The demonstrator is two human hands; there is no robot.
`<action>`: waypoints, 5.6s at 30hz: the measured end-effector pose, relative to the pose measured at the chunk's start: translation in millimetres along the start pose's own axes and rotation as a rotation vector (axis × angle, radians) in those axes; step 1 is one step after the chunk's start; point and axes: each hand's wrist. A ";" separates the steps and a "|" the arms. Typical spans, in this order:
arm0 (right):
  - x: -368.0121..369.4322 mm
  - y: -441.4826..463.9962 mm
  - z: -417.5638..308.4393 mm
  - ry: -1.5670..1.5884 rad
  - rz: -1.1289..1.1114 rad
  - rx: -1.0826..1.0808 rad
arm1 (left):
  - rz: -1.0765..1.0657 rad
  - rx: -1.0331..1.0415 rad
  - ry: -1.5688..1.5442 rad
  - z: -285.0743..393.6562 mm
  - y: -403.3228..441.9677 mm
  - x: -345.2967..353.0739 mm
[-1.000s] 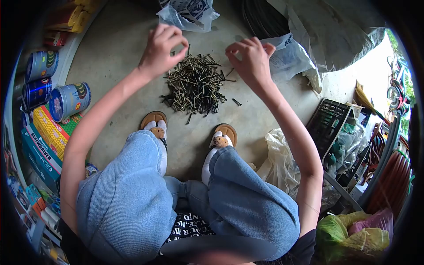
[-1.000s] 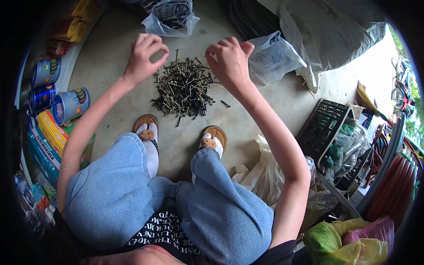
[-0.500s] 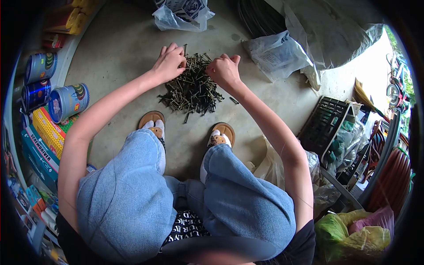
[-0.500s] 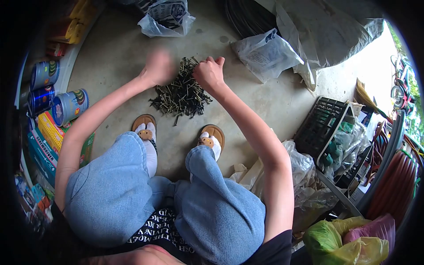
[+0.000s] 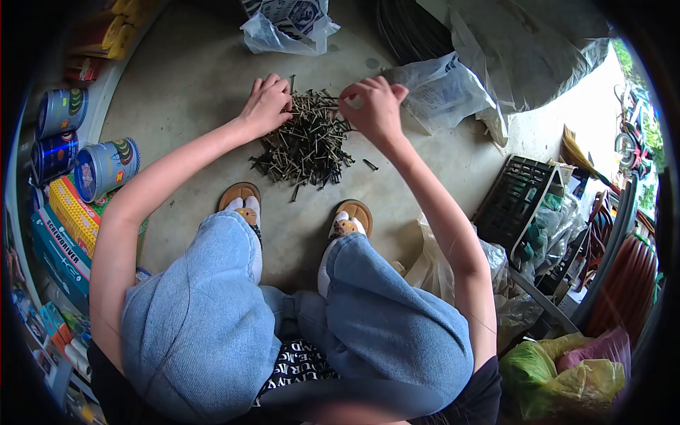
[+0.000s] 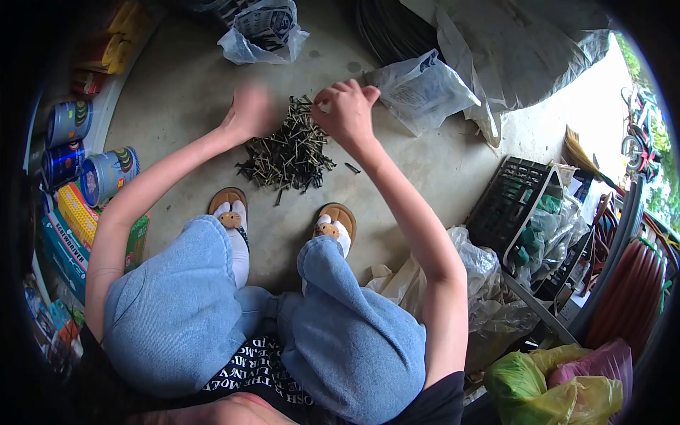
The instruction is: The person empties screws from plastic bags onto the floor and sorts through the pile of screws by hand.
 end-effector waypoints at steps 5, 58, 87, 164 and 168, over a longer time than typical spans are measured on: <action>-30.4 17.7 -1.4 0.006 0.090 -0.017 | 0.112 -0.016 -0.009 -6.7 1.9 0.7; -64.4 104.1 -16.5 -0.134 0.155 -0.307 | 0.798 0.342 -0.244 23.3 48.9 -105.0; -58.9 79.1 -6.4 -0.077 -0.188 -0.496 | 0.448 0.262 -0.001 49.9 18.4 -109.4; -90.6 110.9 -38.6 -0.111 0.180 -0.175 | 0.354 0.139 -0.174 41.8 -4.5 -38.9; -62.3 74.1 4.1 -0.056 0.164 -0.146 | 0.613 0.144 -0.054 41.5 24.2 -105.5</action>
Point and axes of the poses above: each hand's wrist, its own y-axis towards the middle knuckle, its own x-axis out of the palm, z = x × y, and after that the axes turned 12 degrees about -x, right-handed
